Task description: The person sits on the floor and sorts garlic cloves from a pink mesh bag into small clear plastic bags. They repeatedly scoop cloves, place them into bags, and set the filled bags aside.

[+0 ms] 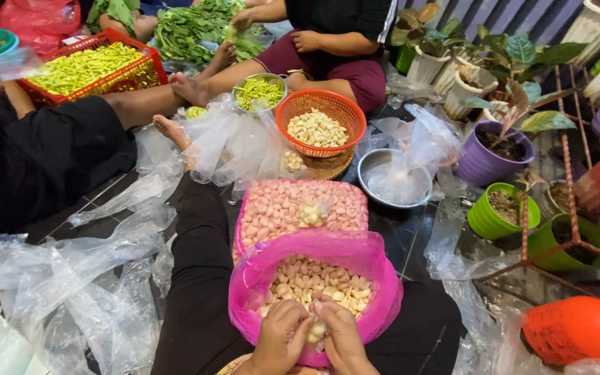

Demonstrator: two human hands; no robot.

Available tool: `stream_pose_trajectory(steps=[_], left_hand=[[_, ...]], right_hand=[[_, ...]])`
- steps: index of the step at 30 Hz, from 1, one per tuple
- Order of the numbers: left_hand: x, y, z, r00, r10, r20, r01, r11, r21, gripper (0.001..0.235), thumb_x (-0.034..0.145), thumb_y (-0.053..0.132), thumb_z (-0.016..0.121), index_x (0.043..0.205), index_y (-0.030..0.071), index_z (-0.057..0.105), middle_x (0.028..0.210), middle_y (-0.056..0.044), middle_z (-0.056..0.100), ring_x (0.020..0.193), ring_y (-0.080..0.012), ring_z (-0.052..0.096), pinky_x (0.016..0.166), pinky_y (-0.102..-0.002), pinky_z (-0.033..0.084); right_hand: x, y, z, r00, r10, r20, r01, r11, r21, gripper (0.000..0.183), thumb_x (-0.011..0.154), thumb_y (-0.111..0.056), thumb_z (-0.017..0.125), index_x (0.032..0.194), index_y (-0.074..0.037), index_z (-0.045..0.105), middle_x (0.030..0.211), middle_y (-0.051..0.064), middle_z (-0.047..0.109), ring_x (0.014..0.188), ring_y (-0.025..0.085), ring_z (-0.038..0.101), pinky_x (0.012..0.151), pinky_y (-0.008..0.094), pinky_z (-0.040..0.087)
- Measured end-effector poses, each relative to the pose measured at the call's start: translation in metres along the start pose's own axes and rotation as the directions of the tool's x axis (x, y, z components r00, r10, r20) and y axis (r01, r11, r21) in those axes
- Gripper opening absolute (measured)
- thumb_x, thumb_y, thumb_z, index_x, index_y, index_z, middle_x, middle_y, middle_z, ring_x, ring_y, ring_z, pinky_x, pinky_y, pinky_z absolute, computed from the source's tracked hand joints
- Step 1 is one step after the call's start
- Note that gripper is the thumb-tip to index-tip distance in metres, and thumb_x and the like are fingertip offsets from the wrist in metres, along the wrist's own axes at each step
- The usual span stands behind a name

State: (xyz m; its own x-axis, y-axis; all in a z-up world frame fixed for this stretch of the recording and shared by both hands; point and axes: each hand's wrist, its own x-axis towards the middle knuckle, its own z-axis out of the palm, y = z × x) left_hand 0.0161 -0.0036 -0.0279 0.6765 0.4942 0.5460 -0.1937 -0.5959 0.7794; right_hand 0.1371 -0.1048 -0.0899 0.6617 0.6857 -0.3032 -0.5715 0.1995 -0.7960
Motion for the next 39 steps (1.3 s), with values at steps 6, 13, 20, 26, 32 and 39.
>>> stream_pose_trajectory(steps=[6, 13, 20, 26, 32, 39], left_hand=[[0.003, -0.002, -0.006, 0.992, 0.094, 0.088, -0.109, 0.976, 0.187, 0.009, 0.096, 0.017, 0.059, 0.087, 0.013, 0.061, 0.084, -0.004, 0.062, 0.076, -0.0261, 0.059, 0.068, -0.036, 0.041], [0.002, -0.016, -0.013, 0.99, 0.117, -0.076, -0.095, 0.963, 0.253, 0.008, 0.091, 0.018, 0.065, 0.095, 0.013, 0.071, 0.099, -0.005, 0.066, 0.087, -0.0278, 0.056, 0.078, -0.042, 0.041], [0.018, -0.045, -0.036, 0.986, -0.133, -0.104, 0.146, 0.981, 0.124, 0.022, 0.1, 0.021, 0.048, 0.095, 0.007, 0.064, 0.093, -0.009, 0.063, 0.09, -0.0251, 0.062, 0.081, -0.036, 0.046], [-0.014, -0.079, -0.014, 0.967, -0.186, 0.173, 0.135, 0.952, 0.274, 0.024, 0.098, 0.023, 0.048, 0.115, 0.012, 0.062, 0.11, -0.007, 0.066, 0.104, -0.0288, 0.063, 0.081, -0.044, 0.044], [-0.014, -0.082, -0.013, 0.953, -0.255, 0.163, 0.213, 0.947, 0.239, 0.028, 0.097, 0.022, 0.05, 0.12, 0.012, 0.063, 0.114, -0.007, 0.067, 0.105, -0.0273, 0.066, 0.082, -0.043, 0.048], [-0.012, -0.078, -0.018, 0.95, -0.253, 0.18, 0.222, 0.959, 0.178, 0.025, 0.097, 0.021, 0.053, 0.117, 0.012, 0.065, 0.107, -0.005, 0.067, 0.096, -0.023, 0.066, 0.082, -0.04, 0.048]], right_hand=[[-0.003, -0.003, 0.002, 0.964, -0.266, -0.02, 0.241, 0.9, -0.363, 0.025, 0.079, -0.001, 0.076, 0.075, -0.014, 0.056, 0.117, 0.01, 0.067, 0.118, 0.02, 0.063, 0.1, 0.035, 0.046], [-0.026, -0.036, 0.035, 0.783, -0.209, 0.585, 0.598, 0.511, -0.617, 0.031, 0.106, -0.035, 0.045, 0.108, -0.007, 0.06, 0.093, 0.007, 0.061, 0.083, 0.019, 0.056, 0.075, 0.037, 0.044], [0.004, -0.051, 0.053, 0.915, 0.322, 0.245, -0.343, 0.938, 0.047, 0.053, 0.097, -0.039, 0.053, 0.063, 0.002, 0.057, 0.063, 0.028, 0.066, 0.059, 0.031, 0.066, 0.059, 0.036, 0.052], [0.107, -0.131, 0.073, 0.945, 0.302, -0.128, -0.255, 0.921, 0.294, 0.032, 0.098, -0.047, 0.062, 0.107, -0.016, 0.059, 0.089, 0.013, 0.07, 0.078, 0.03, 0.071, 0.07, 0.052, 0.059], [0.174, -0.152, 0.068, 0.96, 0.281, 0.005, -0.209, 0.701, 0.682, 0.079, 0.084, -0.021, 0.076, 0.149, -0.013, 0.031, 0.165, 0.039, 0.003, 0.153, 0.052, 0.014, 0.117, 0.065, 0.025], [0.111, -0.158, -0.072, 0.964, -0.149, 0.22, 0.041, 0.901, 0.431, 0.04, 0.102, -0.018, 0.06, 0.14, -0.007, 0.055, 0.112, 0.019, 0.069, 0.079, 0.024, 0.07, 0.07, 0.031, 0.059]])
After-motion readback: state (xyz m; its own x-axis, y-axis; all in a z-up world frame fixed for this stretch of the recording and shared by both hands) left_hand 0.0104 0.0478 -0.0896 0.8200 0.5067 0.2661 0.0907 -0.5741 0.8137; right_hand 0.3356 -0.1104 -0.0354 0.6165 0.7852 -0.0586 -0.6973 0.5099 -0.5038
